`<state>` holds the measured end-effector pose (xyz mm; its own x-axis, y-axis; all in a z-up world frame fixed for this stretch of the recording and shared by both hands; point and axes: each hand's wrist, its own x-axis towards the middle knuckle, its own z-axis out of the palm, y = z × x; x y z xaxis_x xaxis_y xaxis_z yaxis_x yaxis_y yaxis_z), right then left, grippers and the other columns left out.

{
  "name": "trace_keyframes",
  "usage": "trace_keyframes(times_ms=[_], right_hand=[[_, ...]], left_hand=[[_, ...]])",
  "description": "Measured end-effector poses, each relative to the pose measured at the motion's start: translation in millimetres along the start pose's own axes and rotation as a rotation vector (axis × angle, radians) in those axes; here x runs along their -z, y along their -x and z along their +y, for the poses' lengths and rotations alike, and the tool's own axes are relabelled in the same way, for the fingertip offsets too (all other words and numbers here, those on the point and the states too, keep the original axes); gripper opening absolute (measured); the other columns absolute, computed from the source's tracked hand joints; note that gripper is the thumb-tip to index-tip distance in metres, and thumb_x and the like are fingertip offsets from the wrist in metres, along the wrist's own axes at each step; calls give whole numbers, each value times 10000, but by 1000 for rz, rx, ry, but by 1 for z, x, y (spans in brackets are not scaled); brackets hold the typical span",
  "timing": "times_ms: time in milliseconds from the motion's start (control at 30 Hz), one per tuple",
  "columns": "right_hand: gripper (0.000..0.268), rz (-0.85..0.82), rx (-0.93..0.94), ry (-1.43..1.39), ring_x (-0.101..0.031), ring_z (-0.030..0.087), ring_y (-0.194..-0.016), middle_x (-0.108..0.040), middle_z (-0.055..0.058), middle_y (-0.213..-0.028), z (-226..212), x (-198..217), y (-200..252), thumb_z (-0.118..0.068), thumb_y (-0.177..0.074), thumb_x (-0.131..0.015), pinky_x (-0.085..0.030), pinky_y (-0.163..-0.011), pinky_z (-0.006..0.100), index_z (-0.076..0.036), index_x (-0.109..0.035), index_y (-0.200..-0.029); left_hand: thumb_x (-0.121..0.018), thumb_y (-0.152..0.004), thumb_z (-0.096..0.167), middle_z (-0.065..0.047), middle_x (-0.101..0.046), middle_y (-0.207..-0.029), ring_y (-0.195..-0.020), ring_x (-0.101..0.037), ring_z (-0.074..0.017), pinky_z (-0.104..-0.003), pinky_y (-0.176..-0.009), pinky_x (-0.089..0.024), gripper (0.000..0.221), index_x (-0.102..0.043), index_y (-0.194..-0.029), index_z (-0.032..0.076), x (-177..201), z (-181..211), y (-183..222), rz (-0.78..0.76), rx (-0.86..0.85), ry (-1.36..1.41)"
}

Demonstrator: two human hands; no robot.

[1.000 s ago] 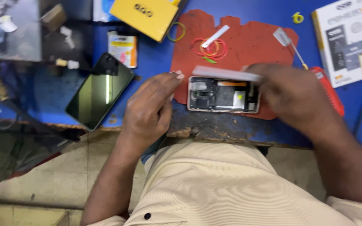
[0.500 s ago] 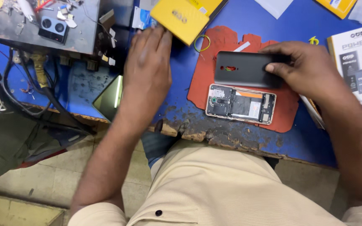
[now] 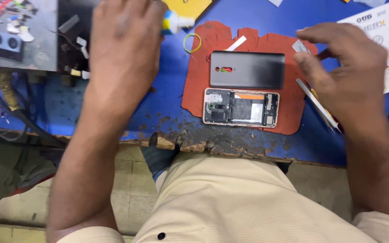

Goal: The person uses a small screwdriver to adjust internal components of a disassembled smartphone. They then test the device by turning it on and interacting with the touchscreen. Finally, they apply a small amount of adhesive to the phone's frame.

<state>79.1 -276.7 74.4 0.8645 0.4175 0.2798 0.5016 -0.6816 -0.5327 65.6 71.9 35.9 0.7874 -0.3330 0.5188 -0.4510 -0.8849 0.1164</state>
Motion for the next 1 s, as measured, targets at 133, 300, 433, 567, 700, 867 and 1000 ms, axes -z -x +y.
trace_keyframes(times_ms=[133, 300, 433, 567, 700, 867, 1000], right_hand=[[262, 39, -231, -466, -714, 195, -1094, -721, 151, -1178, -8, 1, 16, -88, -1086, -767, -603, -960, 279, 34, -667, -1295], [515, -163, -437, -1326, -746, 189, -1014, -743, 102, -1137, -11, -10, 22, -184, -891, -799, -650, -847, 297, -5, -596, -1329], [339, -119, -482, -1437, -762, 243, -836, -757, 193, -965, -10, -24, 34, -78, -923, -796, -652, -754, 346, 70, -655, -1194], [202, 66, -381, -1105, -766, 232, -782, -749, 180, -912, -2, -23, 50, -81, -960, -790, -656, -717, 326, 38, -645, -1034], [229, 46, -298, -935, -767, 211, -838, -743, 166, -974, -3, -21, 50, -116, -948, -800, -655, -765, 299, 19, -637, -1035], [374, -158, -227, -915, -747, 247, -1069, -739, 168, -1078, -13, -23, 39, -206, -902, -802, -643, -959, 336, 39, -634, -1129], [344, -83, -204, -706, -757, 235, -1059, -725, 138, -1049, -20, -20, 34, -187, -946, -796, -648, -972, 326, 22, -620, -1154]], left_hand=[[-721, -978, -47, -150, -599, -1269, -1186, -571, -350, -434, -1002, -474, 360, -591, -1311, -4, 25, 24, -1, 101, 149, 381], [-684, -991, -66, -99, -597, -1351, -1280, -575, -211, -310, -1143, -460, 367, -565, -1318, 49, 22, 83, 3, 88, 153, 1372], [-709, -975, -31, -126, -640, -1359, -1248, -629, -226, -330, -1097, -525, 344, -591, -1291, 36, 9, 107, 13, 26, 171, 1417], [-777, -971, 102, -128, -725, -1169, -1067, -740, -231, -329, -946, -622, 320, -636, -1244, 12, 9, 105, 31, 141, 315, 1068], [-758, -1079, 134, -94, -761, -1032, -886, -775, -186, -289, -780, -629, 163, -691, -1182, 26, 8, 103, 43, 203, 391, 946], [-707, -1070, 159, -88, -670, -863, -698, -642, -226, -343, -638, -494, 153, -664, -1018, 21, -2, 102, 52, 167, 318, 842], [-595, -1137, 141, -87, -606, -806, -654, -597, -216, -344, -623, -460, 220, -626, -958, 18, -10, 99, 62, 149, 460, 869]])
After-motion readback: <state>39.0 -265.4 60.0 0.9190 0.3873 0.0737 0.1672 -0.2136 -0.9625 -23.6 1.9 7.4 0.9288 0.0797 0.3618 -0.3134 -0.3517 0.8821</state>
